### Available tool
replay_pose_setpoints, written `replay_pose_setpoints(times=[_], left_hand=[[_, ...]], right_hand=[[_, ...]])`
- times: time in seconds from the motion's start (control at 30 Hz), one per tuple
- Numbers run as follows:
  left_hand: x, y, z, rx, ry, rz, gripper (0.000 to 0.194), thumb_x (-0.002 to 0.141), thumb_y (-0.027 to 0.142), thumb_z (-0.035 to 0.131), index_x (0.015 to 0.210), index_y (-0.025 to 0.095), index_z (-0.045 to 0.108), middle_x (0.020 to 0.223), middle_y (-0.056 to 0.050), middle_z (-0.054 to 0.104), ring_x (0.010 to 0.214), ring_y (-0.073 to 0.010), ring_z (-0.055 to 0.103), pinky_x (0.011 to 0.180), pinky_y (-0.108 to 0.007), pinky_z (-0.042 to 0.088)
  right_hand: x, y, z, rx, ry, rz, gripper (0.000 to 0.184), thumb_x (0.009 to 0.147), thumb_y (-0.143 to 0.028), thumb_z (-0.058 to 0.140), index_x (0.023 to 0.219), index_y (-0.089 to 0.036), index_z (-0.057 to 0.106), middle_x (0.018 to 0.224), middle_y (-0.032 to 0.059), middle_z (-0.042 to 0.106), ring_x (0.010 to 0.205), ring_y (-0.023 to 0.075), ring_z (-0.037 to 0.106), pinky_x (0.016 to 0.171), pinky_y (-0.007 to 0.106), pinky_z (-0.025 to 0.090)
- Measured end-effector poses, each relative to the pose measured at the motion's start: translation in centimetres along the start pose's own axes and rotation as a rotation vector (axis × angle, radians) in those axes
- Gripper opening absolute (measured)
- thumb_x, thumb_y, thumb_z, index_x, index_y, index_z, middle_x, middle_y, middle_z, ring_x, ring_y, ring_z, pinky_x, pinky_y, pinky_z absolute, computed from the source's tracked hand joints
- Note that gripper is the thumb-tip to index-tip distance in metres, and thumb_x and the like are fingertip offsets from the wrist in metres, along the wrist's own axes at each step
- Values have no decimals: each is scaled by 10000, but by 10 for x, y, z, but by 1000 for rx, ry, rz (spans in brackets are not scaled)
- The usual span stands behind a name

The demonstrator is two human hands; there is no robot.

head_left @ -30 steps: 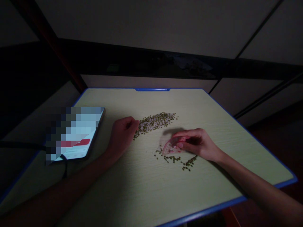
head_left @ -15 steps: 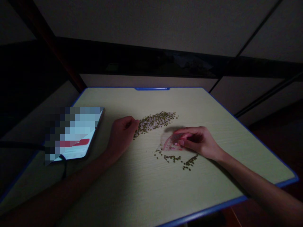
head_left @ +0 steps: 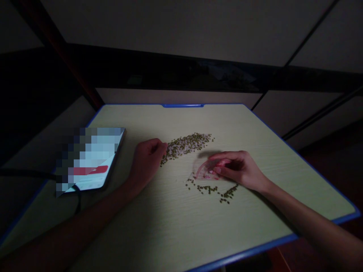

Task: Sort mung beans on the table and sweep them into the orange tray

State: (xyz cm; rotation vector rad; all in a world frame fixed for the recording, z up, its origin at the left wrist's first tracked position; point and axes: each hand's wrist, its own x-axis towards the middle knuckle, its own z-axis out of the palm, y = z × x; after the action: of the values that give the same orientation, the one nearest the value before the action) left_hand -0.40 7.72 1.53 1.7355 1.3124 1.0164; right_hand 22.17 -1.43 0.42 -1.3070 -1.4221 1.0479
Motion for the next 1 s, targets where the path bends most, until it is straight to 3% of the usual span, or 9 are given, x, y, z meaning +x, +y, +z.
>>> replay_pose_setpoints(times=[0.3,0.9,1.0], left_hand=[[0,-2,-1,-5,-6,3,258,688,341,496,474,200,468,367,56,372,372,-101,326,391,-235,240],[-1,1,0,-15,-3,-16,252,678,337,504,472,195,473,377,55,376,376,-95,324,395,-231,242],[-1,1,0,-13,-1,-10,254,677,336,501,468,196,470,374,55,370,375,-95,320,394,-230,239]], right_hand=[[1,-4,2,58,57,32,254,627,-116,713,875,-158,745,540,-19,617,471,96,538,441,219,425],[1,-2,3,-19,-82,-60,227,689,-140,685,904,-161,751,587,3,628,477,86,490,430,213,377],[1,-1,3,-26,-48,-47,234,681,-150,694,908,-160,750,582,3,626,467,84,484,426,216,377]])
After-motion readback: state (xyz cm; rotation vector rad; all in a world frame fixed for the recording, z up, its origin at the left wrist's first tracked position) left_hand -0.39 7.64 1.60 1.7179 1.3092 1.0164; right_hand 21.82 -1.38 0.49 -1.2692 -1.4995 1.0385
